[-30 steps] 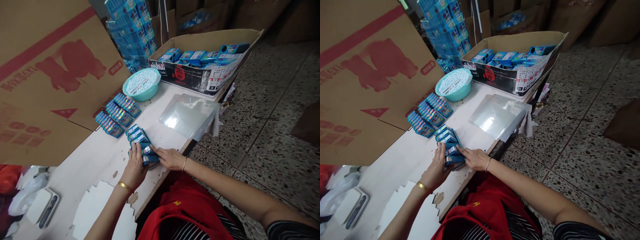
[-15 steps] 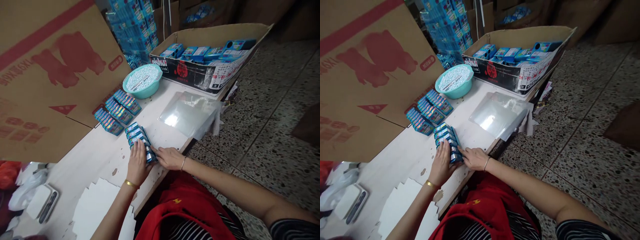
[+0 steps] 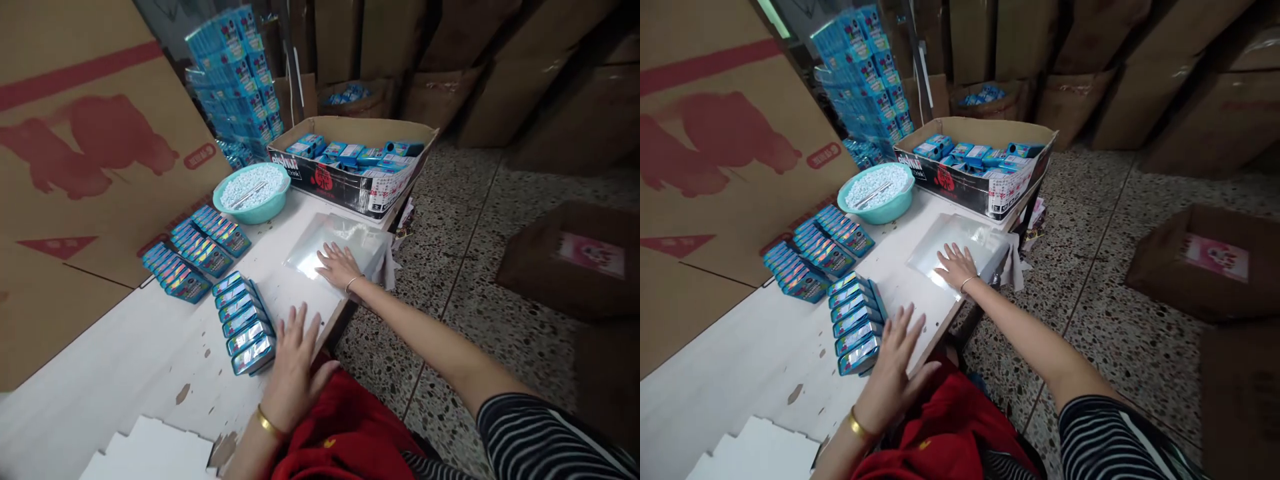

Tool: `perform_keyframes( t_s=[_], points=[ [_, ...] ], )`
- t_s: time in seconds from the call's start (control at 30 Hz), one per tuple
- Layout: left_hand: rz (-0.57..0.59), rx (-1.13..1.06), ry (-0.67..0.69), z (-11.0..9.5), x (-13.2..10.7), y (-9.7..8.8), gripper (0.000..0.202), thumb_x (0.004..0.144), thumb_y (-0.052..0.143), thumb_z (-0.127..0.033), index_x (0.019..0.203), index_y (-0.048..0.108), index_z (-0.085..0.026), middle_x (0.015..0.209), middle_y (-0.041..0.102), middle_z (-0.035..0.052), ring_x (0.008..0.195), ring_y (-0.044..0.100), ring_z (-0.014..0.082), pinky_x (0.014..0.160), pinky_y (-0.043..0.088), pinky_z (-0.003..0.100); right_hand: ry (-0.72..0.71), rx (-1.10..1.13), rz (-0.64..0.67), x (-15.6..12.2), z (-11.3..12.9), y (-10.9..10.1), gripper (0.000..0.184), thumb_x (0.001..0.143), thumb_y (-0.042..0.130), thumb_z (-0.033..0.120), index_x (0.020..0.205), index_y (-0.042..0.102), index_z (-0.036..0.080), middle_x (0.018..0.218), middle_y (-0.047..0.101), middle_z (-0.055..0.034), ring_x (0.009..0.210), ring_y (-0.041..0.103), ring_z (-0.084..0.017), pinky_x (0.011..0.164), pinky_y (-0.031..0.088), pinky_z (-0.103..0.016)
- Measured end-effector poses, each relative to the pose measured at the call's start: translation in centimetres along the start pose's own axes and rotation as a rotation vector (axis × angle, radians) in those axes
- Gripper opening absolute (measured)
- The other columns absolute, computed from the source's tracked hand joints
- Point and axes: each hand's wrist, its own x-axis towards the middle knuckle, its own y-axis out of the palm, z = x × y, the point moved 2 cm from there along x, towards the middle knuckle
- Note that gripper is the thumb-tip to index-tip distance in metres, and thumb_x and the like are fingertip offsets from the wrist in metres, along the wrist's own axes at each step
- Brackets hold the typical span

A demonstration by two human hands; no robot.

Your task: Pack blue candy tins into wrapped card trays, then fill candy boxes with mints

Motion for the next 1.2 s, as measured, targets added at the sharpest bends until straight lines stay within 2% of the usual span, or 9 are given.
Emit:
perform_keyframes(
  t_s=[0.17,0.3,0.43,0.5,0.67,0.83,0.93,1.07,1.2],
  points=[
    [0.164,-0.254,-0.057,0.3,1.7,2.4,0.058,0.086,0.055,-0.038,0.139,0.040,-0.023,0.152,0.028,0.0147,0.143,0.017,0.0313,0.111,0.021,0.060,0.011,0.013,-0.051,0.4,-0.4,1.5,0.041,0.098,0.033,0.039,0.135,0.047,0.030,0.151,0.032,-0.0024,0.142,0.020,-0.024,0.113,0.011,-0.052],
    [0.149,-0.475,-0.159,1.2,2.8,3.1,0.050,0.082,0.060,-0.038,0.128,0.054,-0.020,0.146,0.040,0.0147,0.139,0.029,0.0317,0.113,0.022,0.057,0.032,0.032,-0.093,1.0,-0.3,1.6,0.037,0.099,0.032,0.033,0.128,0.055,0.030,0.147,0.040,-0.0003,0.140,0.027,-0.022,0.113,0.016,-0.049],
    [-0.068,-0.872,-0.390,1.9,4.6,4.4,0.036,0.078,0.064,-0.038,0.108,0.066,-0.018,0.118,0.064,0.0144,0.113,0.058,0.0276,0.102,0.042,0.047,0.064,0.174,-0.118,2.2,-1.0,1.1,0.034,0.098,0.035,0.029,0.119,0.062,0.026,0.139,0.050,-0.0005,0.137,0.034,-0.021,0.113,0.020,-0.045],
    [-0.220,-1.105,-0.547,2.4,6.0,5.3,0.033,0.075,0.068,-0.037,0.101,0.066,-0.016,0.105,0.068,0.0124,0.100,0.063,0.0244,0.095,0.047,0.043,0.073,0.270,-0.108,2.5,-1.4,0.2,0.034,0.098,0.035,0.027,0.115,0.064,0.026,0.133,0.056,-0.0002,0.132,0.042,-0.019,0.111,0.027,-0.041],
    [-0.518,-1.621,-0.747,3.2,10.3,6.6,0.034,0.071,0.072,-0.020,0.102,0.061,-0.014,0.114,0.063,0.0120,0.096,0.065,0.0190,0.092,0.049,0.035,0.012,0.379,-0.153,1.2,-1.0,-2.7,0.032,0.097,0.038,0.033,0.113,0.066,0.029,0.126,0.062,-0.0005,0.126,0.049,-0.020,0.109,0.031,-0.043],
    [-0.603,-1.752,-0.976,3.8,11.8,7.9,0.028,0.074,0.066,-0.011,0.099,0.057,-0.018,0.116,0.061,0.0112,0.099,0.063,0.0171,0.087,0.052,0.028,-0.057,0.610,-0.135,-1.0,0.6,-3.4,0.040,0.096,0.035,0.039,0.109,0.069,0.022,0.117,0.067,-0.0033,0.112,0.059,-0.022,0.101,0.041,-0.038],
    [-0.555,-1.795,-0.948,3.9,11.8,8.3,0.027,0.075,0.063,-0.011,0.102,0.057,-0.016,0.114,0.062,0.0124,0.097,0.065,0.0179,0.084,0.053,0.029,-0.118,0.582,0.005,-2.4,1.0,-3.0,0.047,0.090,0.045,0.048,0.127,0.057,0.022,0.132,0.057,-0.0068,0.126,0.048,-0.026,0.107,0.034,-0.044],
    [-0.443,-1.846,-0.872,4.0,12.2,8.3,0.034,0.077,0.062,-0.014,0.110,0.058,-0.017,0.119,0.061,0.0111,0.090,0.067,0.0164,0.082,0.053,0.030,-0.264,0.472,0.217,-4.4,2.0,-1.9,0.101,0.070,0.070,0.049,0.150,0.016,0.022,0.153,0.025,-0.0127,0.142,0.018,-0.033,0.111,0.018,-0.057],
    [-0.370,-1.833,-0.771,4.5,12.6,8.8,0.036,0.073,0.066,-0.019,0.108,0.061,-0.013,0.110,0.066,0.0116,0.089,0.066,0.0173,0.084,0.050,0.030,-0.205,0.417,0.064,-4.8,3.3,-0.8,0.087,0.079,0.056,0.023,0.151,0.007,0.022,0.147,0.038,-0.0134,0.135,0.034,-0.028,0.108,0.028,-0.053]
  ],
)
